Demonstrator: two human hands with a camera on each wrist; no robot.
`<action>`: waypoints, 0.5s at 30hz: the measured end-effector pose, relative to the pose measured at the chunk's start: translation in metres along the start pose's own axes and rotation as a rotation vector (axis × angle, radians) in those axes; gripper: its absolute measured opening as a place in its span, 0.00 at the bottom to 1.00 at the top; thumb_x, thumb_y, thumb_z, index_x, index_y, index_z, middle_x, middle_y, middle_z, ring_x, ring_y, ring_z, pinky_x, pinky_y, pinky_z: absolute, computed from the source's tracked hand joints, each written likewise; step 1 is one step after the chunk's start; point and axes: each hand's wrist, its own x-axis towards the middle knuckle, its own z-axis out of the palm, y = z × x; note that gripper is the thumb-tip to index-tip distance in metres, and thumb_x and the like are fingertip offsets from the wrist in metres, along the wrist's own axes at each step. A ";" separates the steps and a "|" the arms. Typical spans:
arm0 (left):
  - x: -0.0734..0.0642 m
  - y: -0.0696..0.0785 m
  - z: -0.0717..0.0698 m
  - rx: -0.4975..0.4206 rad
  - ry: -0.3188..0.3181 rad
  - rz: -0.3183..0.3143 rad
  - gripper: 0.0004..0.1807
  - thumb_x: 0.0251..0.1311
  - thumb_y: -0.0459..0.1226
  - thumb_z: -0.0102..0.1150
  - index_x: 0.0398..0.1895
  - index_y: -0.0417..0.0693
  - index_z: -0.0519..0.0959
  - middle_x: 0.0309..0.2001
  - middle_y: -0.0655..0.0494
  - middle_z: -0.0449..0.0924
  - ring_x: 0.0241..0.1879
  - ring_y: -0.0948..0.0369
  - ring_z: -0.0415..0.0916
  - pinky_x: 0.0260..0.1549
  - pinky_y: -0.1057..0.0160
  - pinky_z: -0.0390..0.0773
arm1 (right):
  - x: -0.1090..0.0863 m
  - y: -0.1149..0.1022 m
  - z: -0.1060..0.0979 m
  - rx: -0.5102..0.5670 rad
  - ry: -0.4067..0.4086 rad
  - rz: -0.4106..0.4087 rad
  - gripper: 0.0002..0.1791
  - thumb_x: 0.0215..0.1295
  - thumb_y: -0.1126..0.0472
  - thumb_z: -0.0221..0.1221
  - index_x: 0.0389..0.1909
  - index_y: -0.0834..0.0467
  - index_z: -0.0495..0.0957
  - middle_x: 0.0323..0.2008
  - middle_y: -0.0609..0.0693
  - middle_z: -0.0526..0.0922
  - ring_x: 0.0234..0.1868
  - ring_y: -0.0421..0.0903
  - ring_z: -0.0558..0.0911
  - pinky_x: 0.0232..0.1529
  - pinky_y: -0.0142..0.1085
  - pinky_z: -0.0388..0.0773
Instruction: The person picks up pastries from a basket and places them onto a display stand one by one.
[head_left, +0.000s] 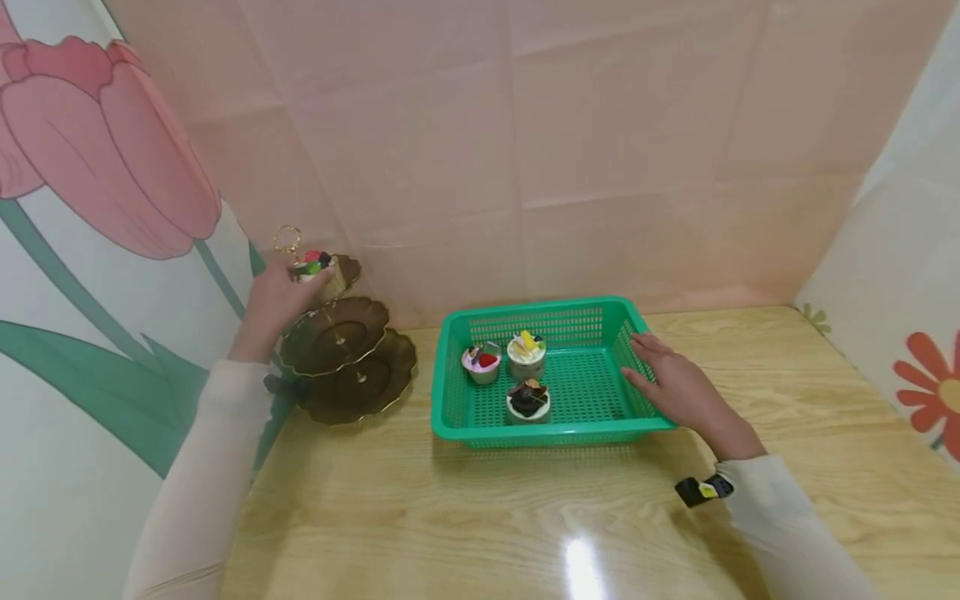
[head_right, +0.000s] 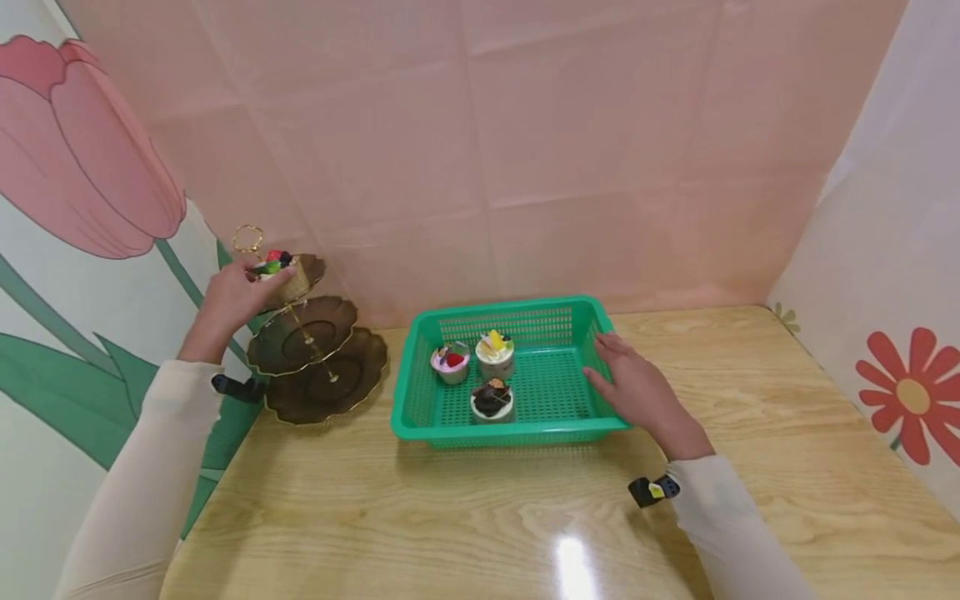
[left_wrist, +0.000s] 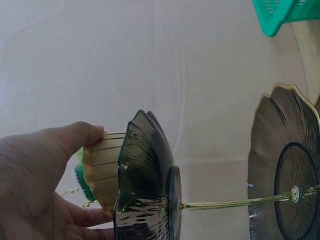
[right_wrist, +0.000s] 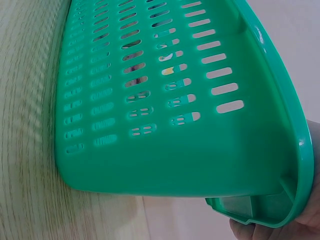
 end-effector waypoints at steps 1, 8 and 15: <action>0.000 0.000 0.000 0.001 -0.001 -0.001 0.45 0.62 0.68 0.54 0.54 0.32 0.70 0.46 0.38 0.73 0.42 0.45 0.71 0.37 0.49 0.73 | 0.000 0.000 0.000 -0.001 0.001 -0.001 0.35 0.77 0.53 0.55 0.72 0.75 0.60 0.74 0.72 0.58 0.74 0.70 0.56 0.66 0.66 0.60; 0.001 0.002 -0.001 0.028 -0.006 0.008 0.50 0.60 0.71 0.52 0.58 0.31 0.69 0.50 0.35 0.74 0.46 0.42 0.72 0.43 0.42 0.75 | 0.000 0.001 0.001 -0.005 0.013 -0.004 0.35 0.78 0.51 0.54 0.71 0.75 0.61 0.73 0.72 0.59 0.74 0.70 0.57 0.66 0.66 0.60; -0.006 0.000 0.000 0.091 0.012 0.062 0.47 0.60 0.70 0.54 0.54 0.31 0.71 0.45 0.33 0.76 0.42 0.40 0.74 0.40 0.41 0.75 | 0.000 -0.001 0.002 0.000 0.011 -0.003 0.36 0.79 0.49 0.52 0.71 0.75 0.61 0.73 0.72 0.59 0.74 0.70 0.57 0.66 0.66 0.60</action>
